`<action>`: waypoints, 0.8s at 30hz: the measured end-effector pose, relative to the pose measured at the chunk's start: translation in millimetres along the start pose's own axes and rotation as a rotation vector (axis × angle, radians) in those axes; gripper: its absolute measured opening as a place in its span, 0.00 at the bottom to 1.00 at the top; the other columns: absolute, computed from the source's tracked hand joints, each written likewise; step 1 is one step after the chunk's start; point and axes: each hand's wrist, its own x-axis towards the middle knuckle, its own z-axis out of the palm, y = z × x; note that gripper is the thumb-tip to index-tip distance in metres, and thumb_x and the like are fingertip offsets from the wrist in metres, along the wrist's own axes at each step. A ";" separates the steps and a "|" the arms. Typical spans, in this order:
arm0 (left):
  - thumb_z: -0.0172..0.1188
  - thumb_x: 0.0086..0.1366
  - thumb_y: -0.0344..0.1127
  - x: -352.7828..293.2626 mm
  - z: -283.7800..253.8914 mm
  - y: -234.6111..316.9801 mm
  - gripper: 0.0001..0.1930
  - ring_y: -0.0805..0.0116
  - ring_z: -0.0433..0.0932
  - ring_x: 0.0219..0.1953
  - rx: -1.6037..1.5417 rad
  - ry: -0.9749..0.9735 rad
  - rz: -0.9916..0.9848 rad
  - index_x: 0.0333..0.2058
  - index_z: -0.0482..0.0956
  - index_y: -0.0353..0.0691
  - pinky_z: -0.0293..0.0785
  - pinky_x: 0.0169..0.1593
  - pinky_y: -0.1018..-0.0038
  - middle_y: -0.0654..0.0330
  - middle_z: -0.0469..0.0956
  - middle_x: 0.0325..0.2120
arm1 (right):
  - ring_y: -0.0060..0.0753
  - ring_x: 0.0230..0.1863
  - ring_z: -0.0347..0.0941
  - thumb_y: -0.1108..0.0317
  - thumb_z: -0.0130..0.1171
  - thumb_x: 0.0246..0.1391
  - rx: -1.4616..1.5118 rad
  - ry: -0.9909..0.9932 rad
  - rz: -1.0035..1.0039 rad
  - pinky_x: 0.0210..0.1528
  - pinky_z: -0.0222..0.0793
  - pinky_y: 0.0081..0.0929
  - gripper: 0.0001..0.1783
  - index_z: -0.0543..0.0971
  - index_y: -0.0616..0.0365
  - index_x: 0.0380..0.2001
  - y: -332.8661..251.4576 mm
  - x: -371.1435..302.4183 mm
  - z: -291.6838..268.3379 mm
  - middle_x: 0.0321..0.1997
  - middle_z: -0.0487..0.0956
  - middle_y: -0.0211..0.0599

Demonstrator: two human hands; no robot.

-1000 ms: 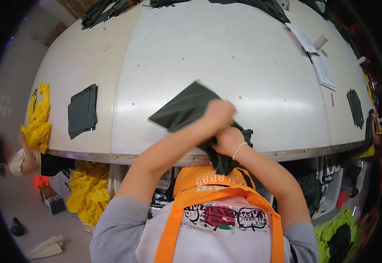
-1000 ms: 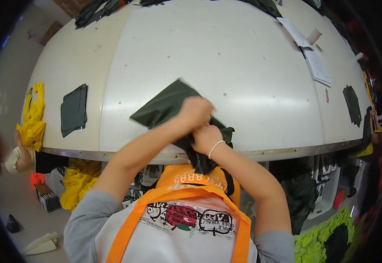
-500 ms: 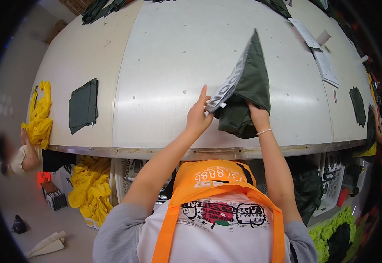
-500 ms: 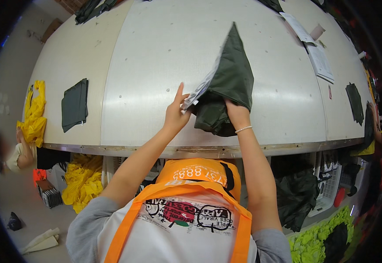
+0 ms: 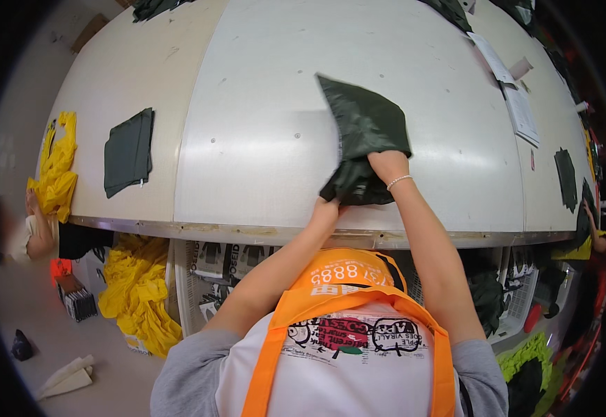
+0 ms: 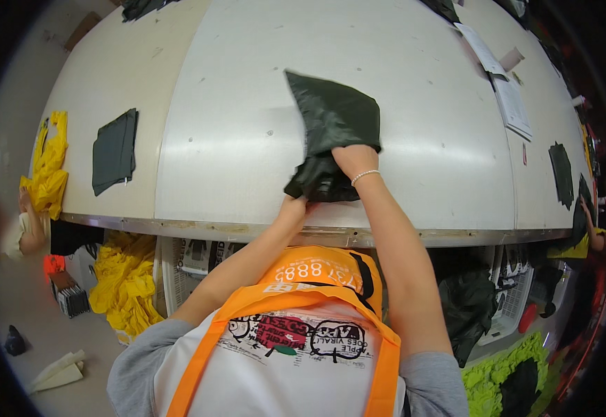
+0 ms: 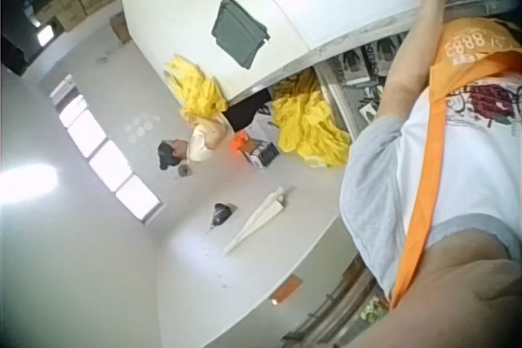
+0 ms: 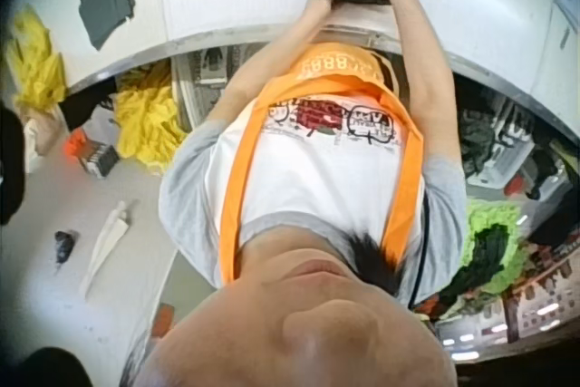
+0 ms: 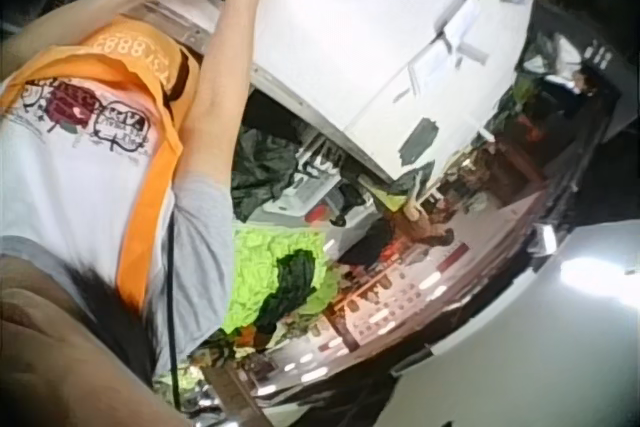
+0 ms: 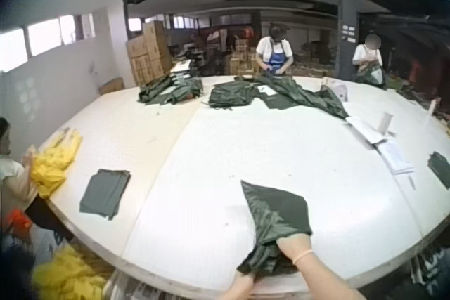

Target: The person folds a dark green jacket on a white table, aligning the sleeves and smoothing the fabric. They then unfold the jacket, spread it flat, and begin zipping it up while adjusting the collar and front panels.

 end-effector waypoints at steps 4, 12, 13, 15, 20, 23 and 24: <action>0.46 0.65 0.25 14.8 -24.0 -19.4 0.16 0.60 0.75 0.43 -0.307 0.044 -0.201 0.51 0.68 0.43 0.78 0.41 0.64 0.55 0.73 0.46 | 0.63 0.33 0.74 0.55 0.41 0.59 -0.155 -0.063 -0.308 0.39 0.71 0.45 0.25 0.78 0.68 0.30 13.5 2.4 2.3 0.28 0.78 0.58; 0.47 0.64 0.24 2.7 -7.7 -9.9 0.17 0.62 0.75 0.45 -0.001 0.063 -0.100 0.52 0.68 0.42 0.78 0.46 0.64 0.56 0.73 0.47 | 0.43 0.62 0.60 0.64 0.49 0.53 -0.691 -0.335 -0.464 0.57 0.61 0.40 0.17 0.81 0.58 0.41 -16.4 2.4 19.2 0.62 0.65 0.46; 0.47 0.64 0.24 5.1 -8.1 -11.1 0.17 0.62 0.75 0.45 -0.037 0.057 -0.104 0.52 0.68 0.42 0.78 0.46 0.64 0.56 0.73 0.48 | 0.43 0.62 0.60 0.64 0.49 0.53 -0.520 -0.341 -0.375 0.57 0.61 0.40 0.17 0.81 0.58 0.41 -18.9 18.0 24.1 0.62 0.66 0.46; 0.47 0.64 0.24 6.7 -14.0 -17.8 0.18 0.62 0.75 0.45 -0.107 0.055 -0.112 0.52 0.68 0.42 0.77 0.48 0.64 0.57 0.72 0.48 | 0.43 0.61 0.61 0.64 0.50 0.53 -0.363 -0.186 -0.403 0.56 0.62 0.40 0.16 0.80 0.59 0.41 -25.4 38.9 36.3 0.61 0.66 0.47; 0.50 0.65 0.31 8.1 -8.9 -6.9 0.18 0.60 0.74 0.48 -0.094 0.014 -0.239 0.54 0.66 0.43 0.76 0.50 0.61 0.56 0.72 0.49 | 0.42 0.59 0.63 0.65 0.50 0.53 -0.331 0.006 -0.443 0.55 0.63 0.39 0.16 0.79 0.60 0.42 -41.8 59.0 74.8 0.58 0.68 0.47; 0.51 0.66 0.33 11.9 -17.6 -15.2 0.18 0.61 0.74 0.49 -0.216 -0.056 -0.233 0.54 0.66 0.45 0.75 0.50 0.60 0.56 0.72 0.50 | 0.42 0.57 0.64 0.65 0.51 0.54 -0.336 -0.012 -0.440 0.54 0.64 0.38 0.16 0.79 0.60 0.42 -35.8 69.2 70.0 0.57 0.69 0.47; 0.51 0.66 0.33 12.1 -16.1 -10.5 0.18 0.61 0.74 0.49 -0.184 -0.042 -0.231 0.55 0.66 0.45 0.76 0.49 0.60 0.57 0.72 0.50 | 0.41 0.57 0.65 0.65 0.51 0.54 -0.326 -0.008 -0.453 0.53 0.64 0.38 0.16 0.78 0.60 0.42 -33.9 71.3 65.6 0.56 0.69 0.47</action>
